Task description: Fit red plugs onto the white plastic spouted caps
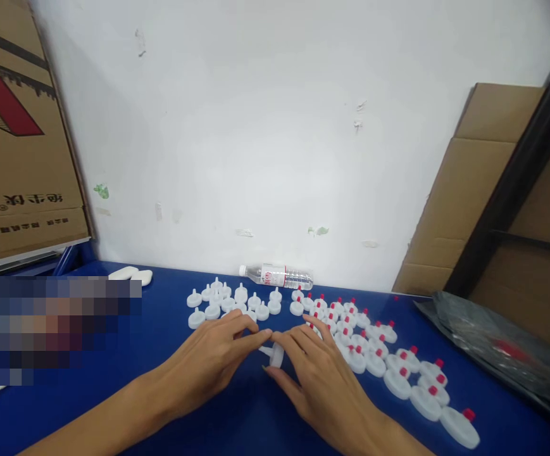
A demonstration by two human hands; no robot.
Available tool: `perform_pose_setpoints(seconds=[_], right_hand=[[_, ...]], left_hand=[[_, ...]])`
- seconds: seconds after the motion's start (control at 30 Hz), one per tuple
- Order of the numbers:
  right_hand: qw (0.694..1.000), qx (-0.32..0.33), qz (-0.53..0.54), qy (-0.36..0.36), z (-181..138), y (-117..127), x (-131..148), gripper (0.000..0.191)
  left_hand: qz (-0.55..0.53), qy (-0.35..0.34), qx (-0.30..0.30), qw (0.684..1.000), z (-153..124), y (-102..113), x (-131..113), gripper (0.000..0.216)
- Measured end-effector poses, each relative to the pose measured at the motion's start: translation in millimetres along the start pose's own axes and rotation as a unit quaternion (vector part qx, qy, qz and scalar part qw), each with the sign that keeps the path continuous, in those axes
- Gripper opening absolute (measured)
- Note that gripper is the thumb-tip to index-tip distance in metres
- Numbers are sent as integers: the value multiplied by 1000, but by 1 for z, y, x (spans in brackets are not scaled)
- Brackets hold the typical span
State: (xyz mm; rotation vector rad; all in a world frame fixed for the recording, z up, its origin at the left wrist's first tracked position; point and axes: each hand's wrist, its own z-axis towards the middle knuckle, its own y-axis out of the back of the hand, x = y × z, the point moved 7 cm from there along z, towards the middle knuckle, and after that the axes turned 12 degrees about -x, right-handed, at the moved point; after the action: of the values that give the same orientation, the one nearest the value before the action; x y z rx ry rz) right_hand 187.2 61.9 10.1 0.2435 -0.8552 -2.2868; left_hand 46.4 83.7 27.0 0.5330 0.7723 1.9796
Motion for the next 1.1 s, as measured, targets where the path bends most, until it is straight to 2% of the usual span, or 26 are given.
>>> perform_pose_setpoints(seconds=[0.1, 0.23, 0.43, 0.57, 0.77, 1.1], right_hand=[[1000, -23, 8, 2, 2, 6, 1, 30], [999, -48, 3, 2, 4, 12, 1, 28], [998, -45, 19, 31, 5, 14, 2, 26], [996, -70, 23, 45, 6, 20, 1, 26], [991, -107, 28, 75, 5, 26, 10, 29], [982, -153, 37, 107, 2, 30, 20, 27]], left_hand=[[8, 9, 6, 1000, -1, 0, 3, 34], [6, 2, 25, 1000, -1, -2, 3, 37], [-24, 10, 28, 999, -3, -7, 2, 35], [-49, 67, 21, 996, -4, -8, 8, 25], [-114, 116, 77, 984, -8, -16, 8, 24], [-210, 168, 65, 961, -9, -13, 2, 26]])
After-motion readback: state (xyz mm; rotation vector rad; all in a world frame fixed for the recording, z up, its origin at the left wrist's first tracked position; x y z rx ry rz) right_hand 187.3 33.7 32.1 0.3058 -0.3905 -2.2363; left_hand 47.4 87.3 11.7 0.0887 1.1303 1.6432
